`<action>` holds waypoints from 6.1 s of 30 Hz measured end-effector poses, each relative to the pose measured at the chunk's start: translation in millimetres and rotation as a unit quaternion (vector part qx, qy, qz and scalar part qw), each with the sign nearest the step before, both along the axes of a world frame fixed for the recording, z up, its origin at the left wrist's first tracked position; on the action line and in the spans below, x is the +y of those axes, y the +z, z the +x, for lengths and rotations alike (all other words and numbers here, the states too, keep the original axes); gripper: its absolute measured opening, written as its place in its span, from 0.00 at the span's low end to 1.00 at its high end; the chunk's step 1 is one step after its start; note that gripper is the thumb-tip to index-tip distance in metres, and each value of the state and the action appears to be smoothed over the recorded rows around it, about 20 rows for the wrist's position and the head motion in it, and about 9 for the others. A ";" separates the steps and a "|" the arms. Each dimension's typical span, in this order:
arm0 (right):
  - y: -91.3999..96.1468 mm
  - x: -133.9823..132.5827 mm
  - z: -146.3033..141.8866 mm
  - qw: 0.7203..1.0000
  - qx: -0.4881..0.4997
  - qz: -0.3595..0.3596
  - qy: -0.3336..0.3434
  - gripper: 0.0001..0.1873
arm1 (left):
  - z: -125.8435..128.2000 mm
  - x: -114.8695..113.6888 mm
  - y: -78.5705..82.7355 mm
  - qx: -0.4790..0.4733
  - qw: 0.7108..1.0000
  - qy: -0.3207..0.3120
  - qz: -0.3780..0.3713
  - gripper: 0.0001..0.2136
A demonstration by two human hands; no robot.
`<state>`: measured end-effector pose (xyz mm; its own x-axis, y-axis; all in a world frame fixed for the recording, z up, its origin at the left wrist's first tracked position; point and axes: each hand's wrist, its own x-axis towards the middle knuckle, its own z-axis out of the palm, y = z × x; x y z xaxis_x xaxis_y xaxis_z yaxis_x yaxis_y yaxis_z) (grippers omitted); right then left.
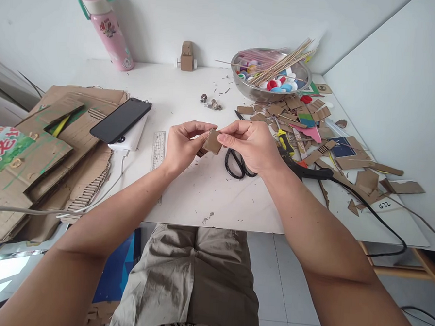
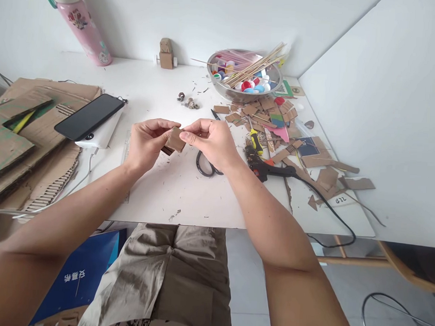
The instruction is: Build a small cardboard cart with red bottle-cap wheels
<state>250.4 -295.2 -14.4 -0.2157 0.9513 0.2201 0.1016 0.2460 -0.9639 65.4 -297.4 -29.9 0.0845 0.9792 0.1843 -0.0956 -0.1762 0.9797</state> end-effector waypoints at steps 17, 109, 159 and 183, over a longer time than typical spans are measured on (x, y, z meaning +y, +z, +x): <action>8.7 -1.3 5.4 0.998 0.040 0.003 0.055 0.29 | -2.9 0.9 10.1 -0.069 0.958 -0.251 -0.120 0.25; -30.8 11.8 -4.2 0.987 -0.154 0.004 -0.034 0.17 | -29.4 25.9 6.7 0.430 0.889 -0.124 0.094 0.16; -30.3 17.4 -9.6 0.952 -0.288 0.044 -0.092 0.17 | -26.7 51.2 -10.3 0.438 0.884 -0.102 0.127 0.16; -35.7 21.1 -15.5 0.954 -0.277 0.050 -0.104 0.15 | -32.8 51.0 -10.6 0.427 0.888 -0.109 0.130 0.16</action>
